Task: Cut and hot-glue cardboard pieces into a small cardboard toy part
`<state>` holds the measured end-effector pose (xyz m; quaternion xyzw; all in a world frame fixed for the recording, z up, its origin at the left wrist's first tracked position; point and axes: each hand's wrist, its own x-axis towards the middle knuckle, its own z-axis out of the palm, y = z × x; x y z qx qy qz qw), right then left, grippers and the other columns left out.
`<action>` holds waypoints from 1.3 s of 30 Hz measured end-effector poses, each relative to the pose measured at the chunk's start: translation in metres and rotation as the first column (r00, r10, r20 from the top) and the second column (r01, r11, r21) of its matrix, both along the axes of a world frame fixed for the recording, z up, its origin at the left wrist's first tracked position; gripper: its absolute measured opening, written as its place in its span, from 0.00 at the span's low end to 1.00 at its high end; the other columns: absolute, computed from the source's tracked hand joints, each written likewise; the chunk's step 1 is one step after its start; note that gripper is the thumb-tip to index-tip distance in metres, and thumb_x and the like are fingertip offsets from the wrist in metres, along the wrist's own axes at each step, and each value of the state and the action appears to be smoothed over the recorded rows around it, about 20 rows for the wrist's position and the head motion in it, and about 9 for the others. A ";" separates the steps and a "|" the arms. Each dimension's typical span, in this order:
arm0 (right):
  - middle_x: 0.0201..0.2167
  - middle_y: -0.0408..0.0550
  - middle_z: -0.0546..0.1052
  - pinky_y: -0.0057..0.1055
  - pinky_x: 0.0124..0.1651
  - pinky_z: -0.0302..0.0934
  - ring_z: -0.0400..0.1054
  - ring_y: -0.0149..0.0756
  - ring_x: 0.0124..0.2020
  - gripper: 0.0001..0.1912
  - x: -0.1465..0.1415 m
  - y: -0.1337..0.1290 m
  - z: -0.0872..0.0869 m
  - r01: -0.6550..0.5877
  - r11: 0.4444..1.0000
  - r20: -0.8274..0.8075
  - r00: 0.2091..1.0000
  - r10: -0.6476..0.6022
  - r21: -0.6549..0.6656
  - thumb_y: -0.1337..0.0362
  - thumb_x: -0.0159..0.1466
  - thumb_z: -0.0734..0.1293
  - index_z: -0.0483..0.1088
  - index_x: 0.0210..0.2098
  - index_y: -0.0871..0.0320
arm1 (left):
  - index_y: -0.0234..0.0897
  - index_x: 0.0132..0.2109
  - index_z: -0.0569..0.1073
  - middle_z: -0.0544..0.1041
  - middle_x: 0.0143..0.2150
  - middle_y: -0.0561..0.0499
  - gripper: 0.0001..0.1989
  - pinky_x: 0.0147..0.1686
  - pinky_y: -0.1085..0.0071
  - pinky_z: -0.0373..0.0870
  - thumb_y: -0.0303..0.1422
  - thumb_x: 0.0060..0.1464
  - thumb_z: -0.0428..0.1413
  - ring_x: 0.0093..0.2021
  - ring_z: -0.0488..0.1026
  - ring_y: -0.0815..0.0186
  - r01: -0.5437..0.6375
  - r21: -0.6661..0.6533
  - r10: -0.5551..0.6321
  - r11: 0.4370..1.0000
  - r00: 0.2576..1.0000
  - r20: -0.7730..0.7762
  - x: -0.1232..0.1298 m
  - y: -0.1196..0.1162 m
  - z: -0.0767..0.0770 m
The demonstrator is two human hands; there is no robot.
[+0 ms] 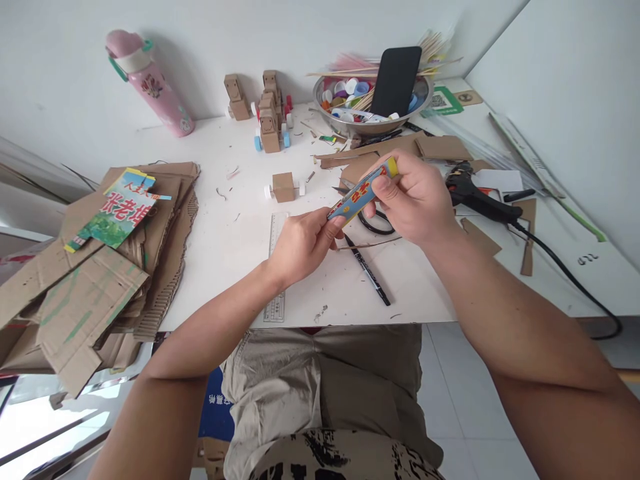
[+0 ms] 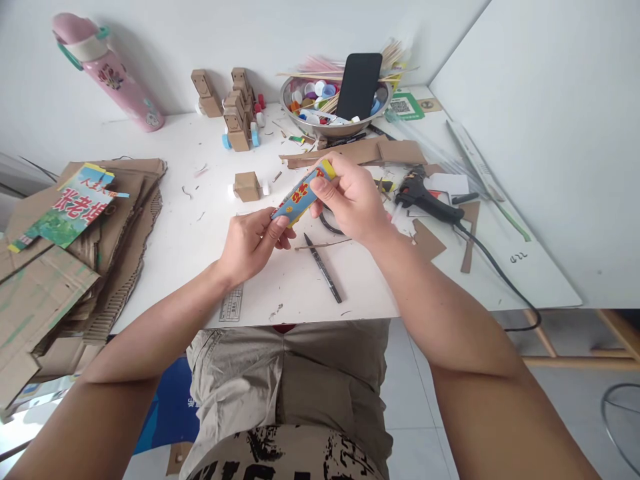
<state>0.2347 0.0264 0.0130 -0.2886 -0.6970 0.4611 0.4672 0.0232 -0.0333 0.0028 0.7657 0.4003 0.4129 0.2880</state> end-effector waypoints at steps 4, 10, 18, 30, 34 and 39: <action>0.28 0.40 0.75 0.40 0.31 0.73 0.73 0.39 0.26 0.28 -0.001 0.001 -0.005 0.016 1.000 -0.007 1.000 -0.016 0.013 0.30 0.68 0.73 0.68 0.38 0.47 | 0.41 0.33 0.73 0.84 0.27 0.48 0.37 0.27 0.70 0.77 0.65 0.74 0.41 0.24 0.81 0.67 -0.019 0.018 0.019 1.000 1.000 -0.008 0.000 0.001 0.000; 0.28 0.42 0.77 0.40 0.32 0.75 0.78 0.40 0.30 0.28 -0.001 0.004 -0.011 0.016 1.000 0.000 1.000 -0.016 0.022 0.30 0.69 0.71 0.67 0.37 0.47 | 0.41 0.34 0.74 0.84 0.26 0.48 0.35 0.28 0.70 0.77 0.62 0.76 0.42 0.25 0.81 0.67 -0.028 0.053 0.029 0.998 0.999 -0.033 -0.001 0.001 -0.002; 0.27 0.41 0.76 0.38 0.29 0.72 0.77 0.38 0.27 0.29 -0.005 0.001 -0.010 0.028 0.999 -0.020 0.999 -0.027 0.030 0.29 0.68 0.71 0.67 0.37 0.48 | 0.41 0.34 0.73 0.83 0.27 0.49 0.33 0.28 0.70 0.76 0.58 0.78 0.43 0.24 0.80 0.68 -0.028 0.077 0.031 0.997 0.999 -0.033 -0.001 -0.002 -0.002; 0.30 0.42 0.76 0.36 0.31 0.71 0.76 0.38 0.29 0.28 -0.001 -0.002 -0.003 0.011 0.999 0.043 0.999 -0.012 0.031 0.30 0.67 0.73 0.71 0.40 0.48 | 0.40 0.38 0.80 0.84 0.32 0.50 0.26 0.30 0.73 0.75 0.54 0.76 0.52 0.30 0.79 0.69 -0.071 0.173 0.073 0.982 0.997 -0.002 -0.007 0.007 0.001; 0.30 0.42 0.76 0.35 0.29 0.70 0.73 0.34 0.25 0.28 -0.002 -0.007 0.003 0.012 0.999 0.048 0.999 -0.015 0.051 0.31 0.67 0.73 0.71 0.38 0.48 | 0.41 0.33 0.77 0.79 0.27 0.52 0.27 0.28 0.72 0.71 0.55 0.75 0.53 0.27 0.74 0.70 -0.060 0.181 0.057 0.982 0.998 0.020 -0.007 0.009 0.000; 0.29 0.41 0.74 0.36 0.28 0.69 0.69 0.34 0.24 0.28 -0.007 -0.012 0.010 -0.040 0.999 0.092 0.995 0.037 0.028 0.31 0.68 0.74 0.68 0.36 0.48 | 0.41 0.28 0.71 0.74 0.24 0.54 0.29 0.24 0.71 0.64 0.56 0.72 0.56 0.23 0.67 0.71 0.011 0.064 -0.011 0.998 1.000 -0.008 -0.010 0.014 0.004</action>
